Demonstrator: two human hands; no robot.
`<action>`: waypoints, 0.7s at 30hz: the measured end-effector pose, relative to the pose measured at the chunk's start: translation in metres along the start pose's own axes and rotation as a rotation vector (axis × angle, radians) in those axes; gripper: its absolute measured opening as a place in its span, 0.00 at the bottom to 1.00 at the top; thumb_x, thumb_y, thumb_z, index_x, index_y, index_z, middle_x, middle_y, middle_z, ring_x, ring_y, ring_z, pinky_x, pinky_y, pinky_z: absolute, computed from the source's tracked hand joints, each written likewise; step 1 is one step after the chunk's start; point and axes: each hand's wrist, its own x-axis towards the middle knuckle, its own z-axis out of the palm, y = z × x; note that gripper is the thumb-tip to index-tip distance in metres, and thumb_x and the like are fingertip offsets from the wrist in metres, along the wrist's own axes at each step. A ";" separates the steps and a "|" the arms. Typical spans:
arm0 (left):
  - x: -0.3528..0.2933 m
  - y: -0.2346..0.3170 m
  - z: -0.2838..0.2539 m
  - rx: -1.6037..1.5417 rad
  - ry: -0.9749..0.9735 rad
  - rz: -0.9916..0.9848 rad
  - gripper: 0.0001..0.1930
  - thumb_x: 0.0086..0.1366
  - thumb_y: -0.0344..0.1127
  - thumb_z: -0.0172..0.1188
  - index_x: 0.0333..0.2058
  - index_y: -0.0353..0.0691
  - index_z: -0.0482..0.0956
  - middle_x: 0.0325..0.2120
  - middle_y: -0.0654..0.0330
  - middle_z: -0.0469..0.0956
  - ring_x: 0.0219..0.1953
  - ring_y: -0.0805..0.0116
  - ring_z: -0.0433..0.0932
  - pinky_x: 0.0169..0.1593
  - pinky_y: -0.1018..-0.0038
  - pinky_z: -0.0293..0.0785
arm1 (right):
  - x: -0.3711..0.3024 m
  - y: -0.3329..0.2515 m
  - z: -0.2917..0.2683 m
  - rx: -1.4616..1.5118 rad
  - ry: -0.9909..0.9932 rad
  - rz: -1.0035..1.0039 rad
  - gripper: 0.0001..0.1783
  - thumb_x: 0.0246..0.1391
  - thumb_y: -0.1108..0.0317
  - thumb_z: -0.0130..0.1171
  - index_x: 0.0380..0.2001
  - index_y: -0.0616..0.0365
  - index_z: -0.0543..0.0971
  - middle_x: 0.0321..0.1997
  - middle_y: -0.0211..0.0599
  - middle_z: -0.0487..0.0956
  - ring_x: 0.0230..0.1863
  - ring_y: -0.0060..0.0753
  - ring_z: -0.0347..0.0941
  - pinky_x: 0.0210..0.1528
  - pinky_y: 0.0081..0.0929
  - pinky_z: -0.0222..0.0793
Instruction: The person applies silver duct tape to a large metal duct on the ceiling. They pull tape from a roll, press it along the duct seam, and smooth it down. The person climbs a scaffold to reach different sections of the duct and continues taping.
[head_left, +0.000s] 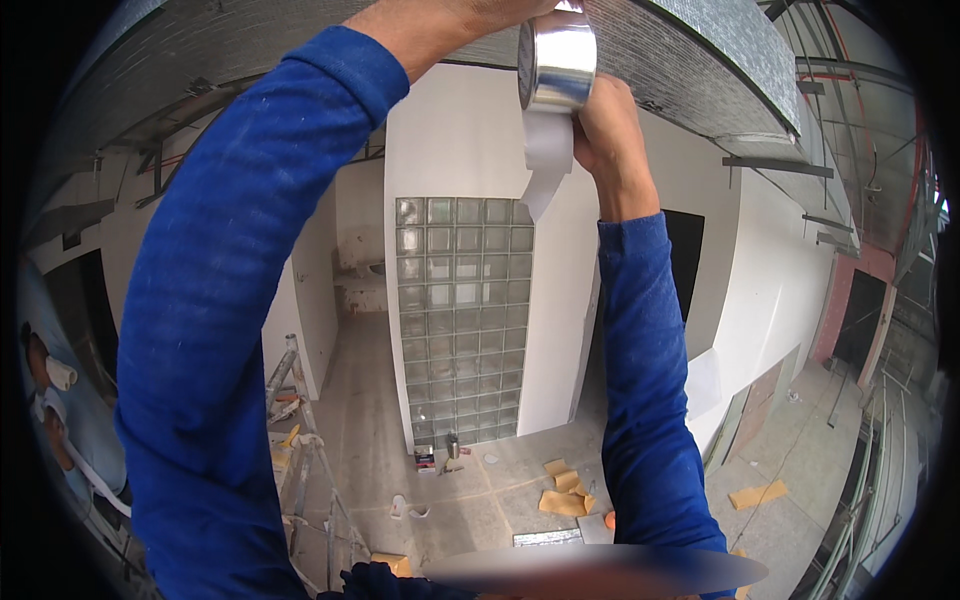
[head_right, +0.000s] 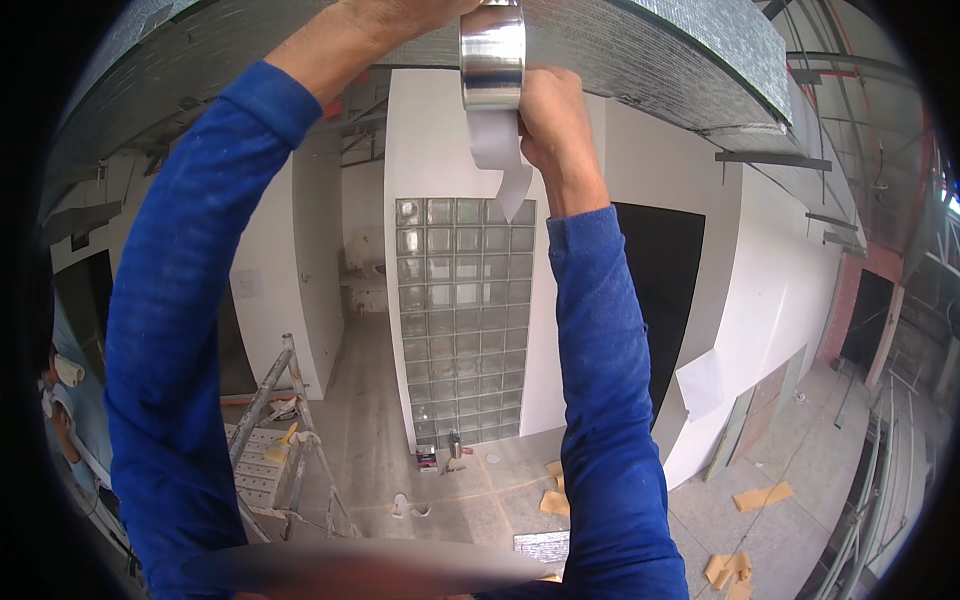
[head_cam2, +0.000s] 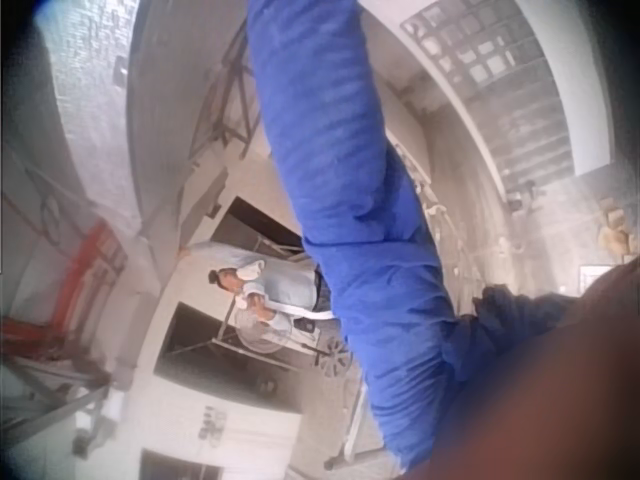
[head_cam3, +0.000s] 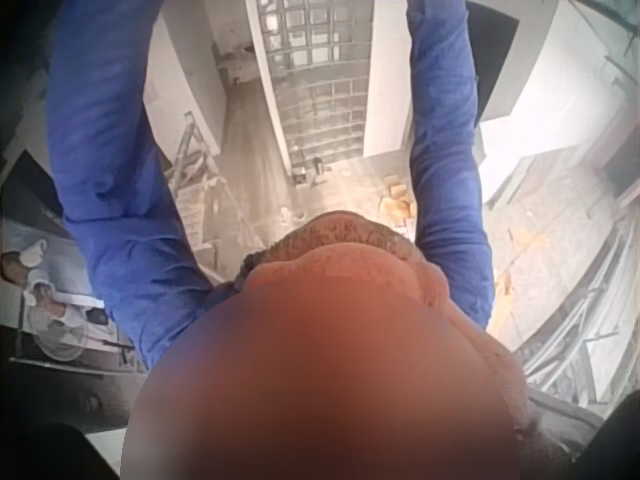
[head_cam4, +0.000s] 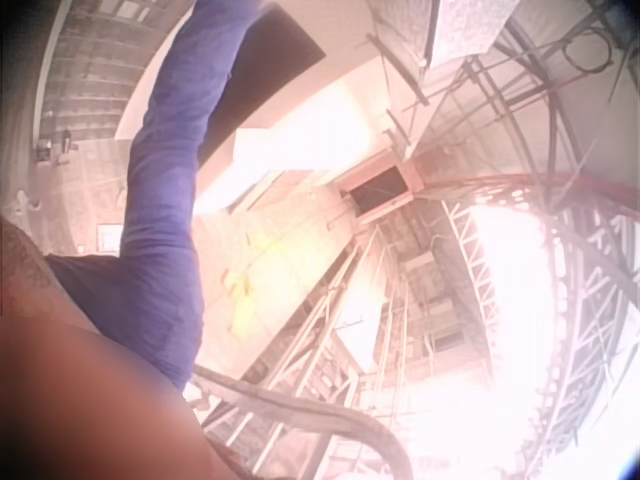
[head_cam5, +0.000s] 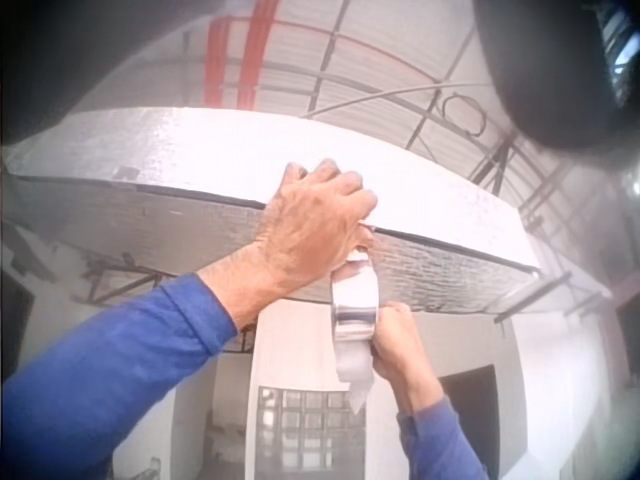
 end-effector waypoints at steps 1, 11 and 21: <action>-0.001 -0.001 0.001 0.014 0.016 0.022 0.14 0.55 0.45 0.76 0.33 0.45 0.85 0.35 0.63 0.84 0.45 0.60 0.81 0.49 0.57 0.72 | 0.001 -0.001 0.001 -0.022 0.034 0.032 0.14 0.55 0.77 0.53 0.37 0.80 0.82 0.32 0.52 0.81 0.26 0.35 0.79 0.25 0.35 0.75; -0.004 -0.001 0.005 0.008 0.073 0.038 0.11 0.56 0.42 0.73 0.33 0.46 0.84 0.34 0.64 0.83 0.45 0.62 0.81 0.50 0.58 0.72 | 0.002 0.007 0.005 0.125 0.011 0.023 0.17 0.58 0.74 0.57 0.42 0.84 0.79 0.39 0.55 0.82 0.36 0.37 0.83 0.37 0.36 0.80; -0.004 0.002 0.004 0.039 0.032 0.035 0.10 0.56 0.41 0.72 0.33 0.46 0.84 0.35 0.64 0.83 0.45 0.62 0.81 0.49 0.58 0.70 | 0.005 0.008 0.007 0.103 0.063 -0.043 0.12 0.54 0.76 0.60 0.36 0.79 0.84 0.31 0.45 0.82 0.28 0.31 0.78 0.29 0.30 0.72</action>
